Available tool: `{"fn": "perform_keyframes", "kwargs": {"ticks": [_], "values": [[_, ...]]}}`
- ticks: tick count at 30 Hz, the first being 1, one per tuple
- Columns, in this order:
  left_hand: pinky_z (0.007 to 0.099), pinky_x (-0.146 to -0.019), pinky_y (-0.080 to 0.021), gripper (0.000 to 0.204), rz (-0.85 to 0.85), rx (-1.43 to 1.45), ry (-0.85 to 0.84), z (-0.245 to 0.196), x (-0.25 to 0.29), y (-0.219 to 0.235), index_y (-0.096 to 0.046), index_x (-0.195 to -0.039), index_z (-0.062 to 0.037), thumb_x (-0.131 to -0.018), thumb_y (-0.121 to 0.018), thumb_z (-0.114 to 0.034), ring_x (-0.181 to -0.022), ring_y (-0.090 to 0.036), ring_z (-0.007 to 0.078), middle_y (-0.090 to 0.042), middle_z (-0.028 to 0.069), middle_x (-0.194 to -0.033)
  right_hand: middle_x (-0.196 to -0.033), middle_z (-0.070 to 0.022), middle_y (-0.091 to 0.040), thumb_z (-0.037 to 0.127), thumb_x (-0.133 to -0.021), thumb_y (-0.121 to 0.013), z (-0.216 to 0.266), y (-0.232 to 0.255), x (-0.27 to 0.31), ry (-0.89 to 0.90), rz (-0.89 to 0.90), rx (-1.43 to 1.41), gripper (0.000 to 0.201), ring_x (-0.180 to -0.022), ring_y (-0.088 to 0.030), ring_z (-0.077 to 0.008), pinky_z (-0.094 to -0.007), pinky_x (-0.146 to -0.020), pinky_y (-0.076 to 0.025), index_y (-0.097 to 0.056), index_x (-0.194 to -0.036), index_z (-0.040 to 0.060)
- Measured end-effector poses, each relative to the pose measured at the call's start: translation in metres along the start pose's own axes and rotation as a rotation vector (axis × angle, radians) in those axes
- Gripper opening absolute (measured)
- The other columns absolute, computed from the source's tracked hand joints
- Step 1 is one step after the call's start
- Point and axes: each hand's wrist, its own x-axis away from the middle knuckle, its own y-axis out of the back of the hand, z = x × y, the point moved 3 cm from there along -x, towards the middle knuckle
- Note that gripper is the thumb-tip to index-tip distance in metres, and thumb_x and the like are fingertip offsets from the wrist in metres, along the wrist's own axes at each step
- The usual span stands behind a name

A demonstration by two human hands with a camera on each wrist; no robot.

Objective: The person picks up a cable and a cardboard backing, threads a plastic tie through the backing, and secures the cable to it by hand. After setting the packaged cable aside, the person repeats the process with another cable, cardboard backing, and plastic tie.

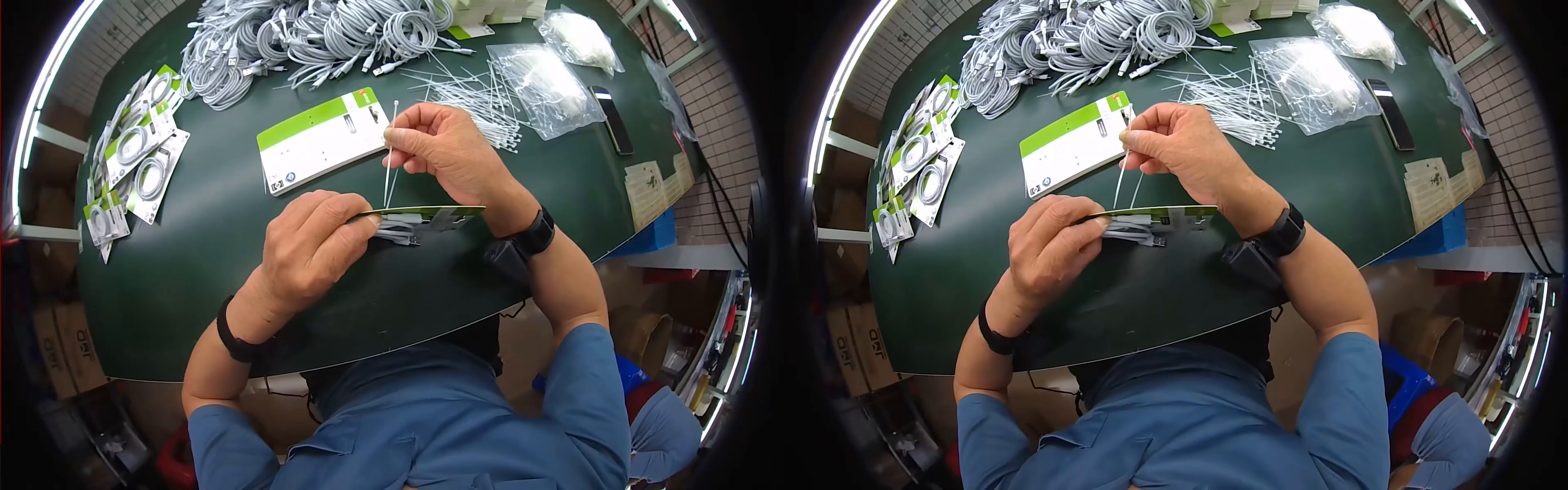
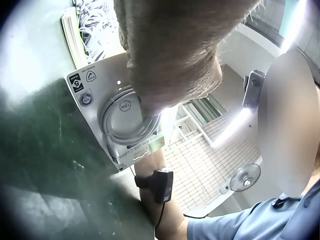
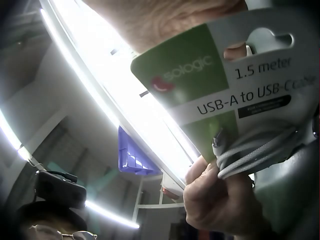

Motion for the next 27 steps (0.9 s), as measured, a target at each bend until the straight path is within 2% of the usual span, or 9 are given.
{"fn": "perform_keyframes", "kwargs": {"ticks": [2, 6, 10, 23, 27], "values": [[0.0355, -0.066, -0.058, 0.030, 0.016, 0.015, 0.020, 0.000, 0.000, 0.000, -0.068, -0.091, -0.0006, -0.066, -0.080, 0.007, -0.078, -0.070, 0.0284, -0.071, 0.0131, -0.094, -0.092, -0.0045, -0.072, 0.013, -0.100, -0.072, 0.000, -0.002, 0.001, 0.012, 0.012, -0.002, 0.014, -0.080, -0.072, -0.0087, -0.0178, -0.067, -0.054, -0.068, -0.105, 0.0010], [0.0355, -0.063, -0.056, 0.025, -0.012, 0.008, -0.009, 0.001, 0.001, -0.002, -0.069, -0.092, -0.0008, -0.069, -0.078, -0.002, -0.075, -0.067, 0.0251, -0.068, 0.0102, -0.093, -0.092, -0.0047, -0.072, 0.013, -0.099, -0.072, -0.002, -0.002, 0.001, 0.005, 0.023, 0.006, 0.014, -0.080, -0.071, -0.0083, -0.0176, -0.067, -0.054, -0.068, -0.104, 0.0009], [0.0351, -0.065, -0.058, 0.029, 0.012, 0.031, 0.023, -0.002, -0.002, 0.001, -0.067, -0.091, -0.0007, -0.067, -0.081, 0.007, -0.076, -0.070, 0.0275, -0.070, 0.0127, -0.093, -0.092, -0.0049, -0.072, 0.014, -0.099, -0.072, -0.004, -0.004, 0.001, 0.001, 0.033, 0.025, 0.015, -0.079, -0.071, -0.0078, -0.0170, -0.066, -0.054, -0.068, -0.104, 0.0006], [0.0351, -0.065, -0.058, 0.028, -0.005, 0.029, 0.023, -0.002, -0.001, 0.000, -0.067, -0.090, -0.0011, -0.067, -0.081, 0.007, -0.076, -0.069, 0.0271, -0.070, 0.0123, -0.092, -0.084, -0.0031, -0.071, 0.014, -0.099, -0.071, 0.000, -0.014, 0.006, -0.030, 0.109, 0.082, 0.013, -0.075, -0.069, -0.0064, -0.0168, -0.065, -0.052, -0.068, -0.100, 0.0012], [0.0358, -0.064, -0.056, 0.025, -0.027, 0.021, 0.012, -0.001, 0.001, -0.002, -0.069, -0.091, -0.0016, -0.068, -0.079, 0.000, -0.076, -0.068, 0.0256, -0.069, 0.0097, -0.092, -0.084, -0.0033, -0.071, 0.014, -0.099, -0.071, 0.000, -0.011, 0.005, 0.007, 0.094, 0.152, 0.013, -0.074, -0.069, -0.0064, -0.0180, -0.065, -0.052, -0.068, -0.098, 0.0011]]}}
